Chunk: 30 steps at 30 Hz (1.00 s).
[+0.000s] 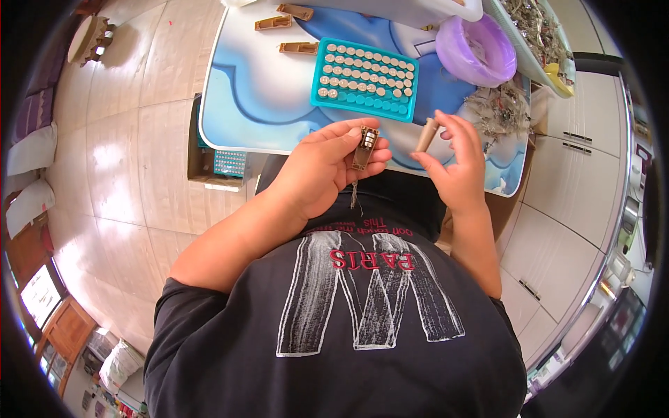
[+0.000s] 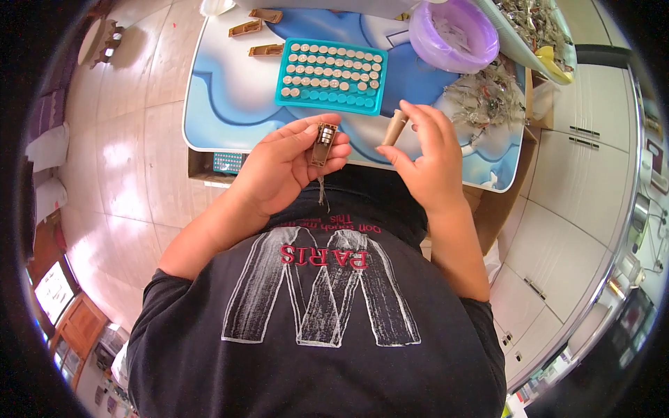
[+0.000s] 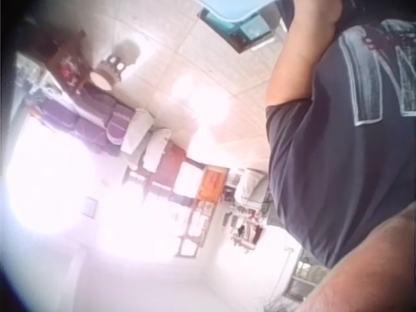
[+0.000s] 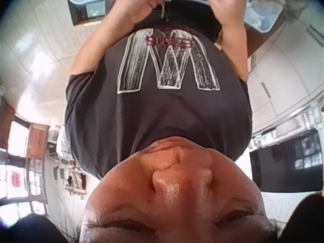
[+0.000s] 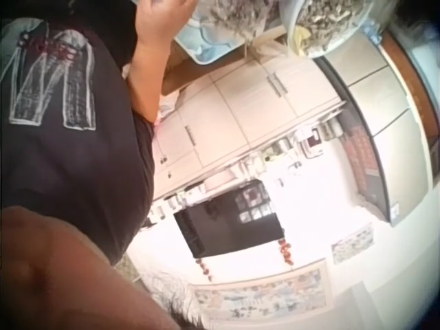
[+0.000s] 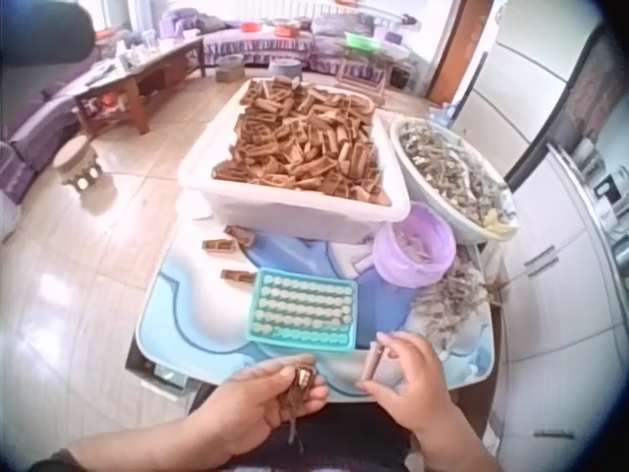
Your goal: The person assembles small white components into brown plastic housings and a blue tray by hand.
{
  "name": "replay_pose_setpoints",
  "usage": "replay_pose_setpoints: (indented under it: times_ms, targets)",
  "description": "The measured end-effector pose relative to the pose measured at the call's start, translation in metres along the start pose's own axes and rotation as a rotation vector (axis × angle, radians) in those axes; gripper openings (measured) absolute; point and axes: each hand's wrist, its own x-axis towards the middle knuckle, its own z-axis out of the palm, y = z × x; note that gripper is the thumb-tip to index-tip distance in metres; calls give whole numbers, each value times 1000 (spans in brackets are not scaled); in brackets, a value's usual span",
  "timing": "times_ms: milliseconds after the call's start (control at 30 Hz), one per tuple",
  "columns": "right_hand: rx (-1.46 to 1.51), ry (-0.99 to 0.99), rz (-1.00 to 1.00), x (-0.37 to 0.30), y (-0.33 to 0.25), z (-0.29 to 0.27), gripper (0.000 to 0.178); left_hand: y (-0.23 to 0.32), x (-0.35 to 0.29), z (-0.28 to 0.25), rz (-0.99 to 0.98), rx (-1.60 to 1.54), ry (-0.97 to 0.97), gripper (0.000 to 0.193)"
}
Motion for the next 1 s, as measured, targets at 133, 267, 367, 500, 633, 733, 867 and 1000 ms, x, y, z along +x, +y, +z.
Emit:
replay_pose_setpoints:
  times_ms: [133, 267, 367, 500, 633, 733, 867, 1000]
  targets:
    - [297, 128, -57, 6, -39, 6, 65, -2, 1, -2, -15, -2, -13, 35]
    - [340, 108, -100, 7, -52, 21, 66, -3, 1, -2, -7, 5, -37, 34]
    - [287, 132, -144, 8, -53, 21, 68, -2, 2, -1, 7, -11, -61, 33]
    - [148, 174, -220, 5, -54, 24, 71, -4, 4, 5, 16, -66, -53, 28]
    - [173, 188, -229, 6, -56, 23, 70, -4, 2, 2, 16, -49, -79, 31]
    - [334, 186, -140, 8, -59, 20, 67, -3, 1, 2, 13, -56, -62, 31]
    - [339, 143, -153, 12, -62, 18, 62, -3, 2, 4, 11, -97, -60, 29]
    - [336, 132, -183, 13, -61, 19, 56, -3, 0, 7, 20, -136, -37, 27]
